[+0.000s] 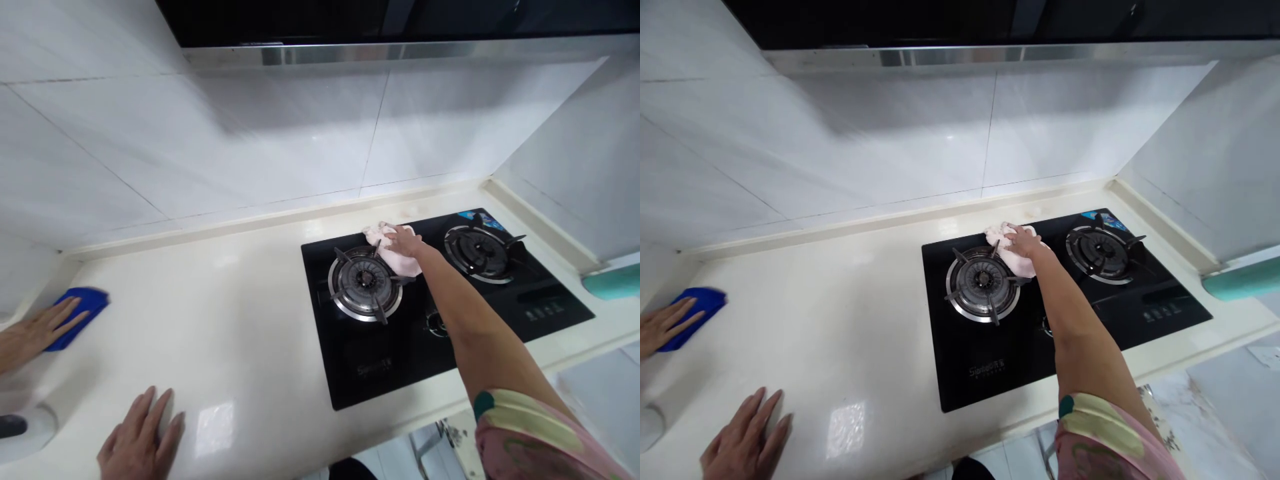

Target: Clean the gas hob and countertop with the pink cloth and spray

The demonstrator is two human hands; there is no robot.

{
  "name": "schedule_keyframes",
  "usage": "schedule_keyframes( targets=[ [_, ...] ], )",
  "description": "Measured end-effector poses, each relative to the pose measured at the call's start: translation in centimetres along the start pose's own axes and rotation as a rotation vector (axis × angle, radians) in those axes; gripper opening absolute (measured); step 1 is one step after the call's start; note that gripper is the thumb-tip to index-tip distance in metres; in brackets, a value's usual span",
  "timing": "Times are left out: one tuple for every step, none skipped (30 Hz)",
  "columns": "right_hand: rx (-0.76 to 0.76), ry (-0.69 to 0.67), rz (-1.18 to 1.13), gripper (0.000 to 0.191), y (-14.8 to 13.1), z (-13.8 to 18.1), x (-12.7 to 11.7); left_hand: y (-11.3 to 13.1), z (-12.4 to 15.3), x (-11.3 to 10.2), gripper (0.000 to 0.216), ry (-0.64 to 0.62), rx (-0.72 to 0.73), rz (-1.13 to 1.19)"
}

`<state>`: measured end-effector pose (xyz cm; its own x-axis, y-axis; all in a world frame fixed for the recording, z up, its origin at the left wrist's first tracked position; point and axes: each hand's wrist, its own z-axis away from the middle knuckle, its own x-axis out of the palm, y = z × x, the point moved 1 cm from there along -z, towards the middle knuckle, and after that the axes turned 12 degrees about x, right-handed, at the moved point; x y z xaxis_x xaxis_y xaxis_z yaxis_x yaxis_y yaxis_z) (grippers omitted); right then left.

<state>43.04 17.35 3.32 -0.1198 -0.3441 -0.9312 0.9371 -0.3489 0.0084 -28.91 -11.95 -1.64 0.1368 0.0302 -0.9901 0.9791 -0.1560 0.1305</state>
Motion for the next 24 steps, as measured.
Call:
schedule_keyframes(
  targets=[
    [0.042, 0.004, -0.003, 0.049, 0.9, 0.7, 0.2, 0.1, 0.0, 0.0, 0.06, 0.005, 0.003, -0.004],
    [0.085, 0.011, -0.006, 0.049, 1.7, 1.5, 0.4, 0.2, 0.0, 0.0, 0.059, 0.009, 0.006, -0.007],
    [0.128, 0.02, -0.008, 0.05, 2.6, 2.4, 0.7, 0.2, -0.1, 0.0, 0.059, 0.01, 0.011, -0.008],
    [0.166, 0.031, -0.009, 0.051, 3.3, 3.4, 1.1, 0.3, -0.1, 0.0, 0.059, 0.012, 0.014, -0.006],
    [0.2, 0.045, -0.009, 0.052, 4.0, 4.5, 1.6, 0.3, -0.2, 0.0, 0.06, 0.011, 0.014, -0.003],
    [0.23, 0.06, -0.008, 0.054, 4.4, 5.6, 2.1, 0.4, -0.2, 0.0, 0.06, 0.008, 0.011, 0.001],
    [0.255, 0.076, -0.006, 0.054, 4.7, 6.8, 2.7, 0.4, -0.3, 0.0, 0.061, 0.003, 0.008, 0.004],
    [0.274, 0.092, -0.003, 0.054, 4.8, 8.0, 3.3, 0.5, -0.4, 0.0, 0.061, -0.001, 0.004, 0.006],
    [0.289, 0.107, -0.001, 0.053, 4.7, 9.2, 3.9, 0.5, -0.4, -0.1, 0.061, -0.004, 0.001, 0.008],
    [0.302, 0.121, 0.0, 0.051, 4.5, 10.3, 4.5, 0.6, -0.5, -0.1, 0.061, -0.003, 0.0, 0.009],
    [0.313, 0.133, 0.001, 0.049, 4.1, 11.3, 5.0, 0.6, -0.5, -0.1, 0.061, 0.0, 0.003, 0.012],
    [0.324, 0.143, 0.0, 0.047, 3.7, 12.3, 5.5, 0.7, -0.5, -0.1, 0.061, 0.004, 0.007, 0.015],
    [0.336, 0.153, 0.0, 0.045, 3.3, 13.1, 5.9, 0.7, -0.6, -0.1, 0.061, 0.007, 0.011, 0.017],
    [0.348, 0.163, 0.0, 0.043, 2.8, 13.9, 6.2, 0.6, -0.6, -0.1, 0.062, 0.01, 0.015, 0.018],
    [0.358, 0.174, 0.0, 0.042, 2.4, 14.6, 6.4, 0.6, -0.6, 0.0, 0.063, 0.01, 0.016, 0.017],
    [0.367, 0.185, 0.001, 0.041, 1.9, 15.2, 6.6, 0.5, -0.6, 0.1, 0.063, 0.007, 0.016, 0.014],
    [0.374, 0.197, 0.003, 0.042, 1.5, 15.8, 6.7, 0.4, -0.6, 0.2, 0.064, 0.001, 0.012, 0.011],
    [0.38, 0.209, 0.005, 0.043, 1.1, 16.3, 6.8, 0.2, -0.6, 0.3, 0.064, -0.003, 0.008, 0.008],
    [0.385, 0.222, 0.009, 0.046, 0.7, 16.8, 7.0, 0.1, -0.6, 0.4, 0.063, -0.007, 0.006, 0.006],
    [0.388, 0.233, 0.013, 0.049, 0.4, 17.2, 7.1, 0.0, -0.6, 0.6, 0.063, -0.009, 0.007, 0.007],
    [0.388, 0.244, 0.017, 0.053, 0.1, 17.6, 7.2, -0.1, -0.6, 0.6, 0.063, -0.009, 0.009, 0.01],
    [0.383, 0.254, 0.022, 0.057, -0.2, 18.0, 7.3, -0.2, -0.6, 0.7, 0.063, -0.009, 0.012, 0.012],
    [0.373, 0.261, 0.026, 0.06, -0.4, 18.3, 7.4, -0.2, -0.6, 0.7, 0.064, -0.009, 0.017, 0.014],
    [0.361, 0.265, 0.03, 0.062, -0.5, 18.6, 7.5, -0.2, -0.6, 0.7, 0.065, -0.008, 0.021, 0.014]
  ],
)
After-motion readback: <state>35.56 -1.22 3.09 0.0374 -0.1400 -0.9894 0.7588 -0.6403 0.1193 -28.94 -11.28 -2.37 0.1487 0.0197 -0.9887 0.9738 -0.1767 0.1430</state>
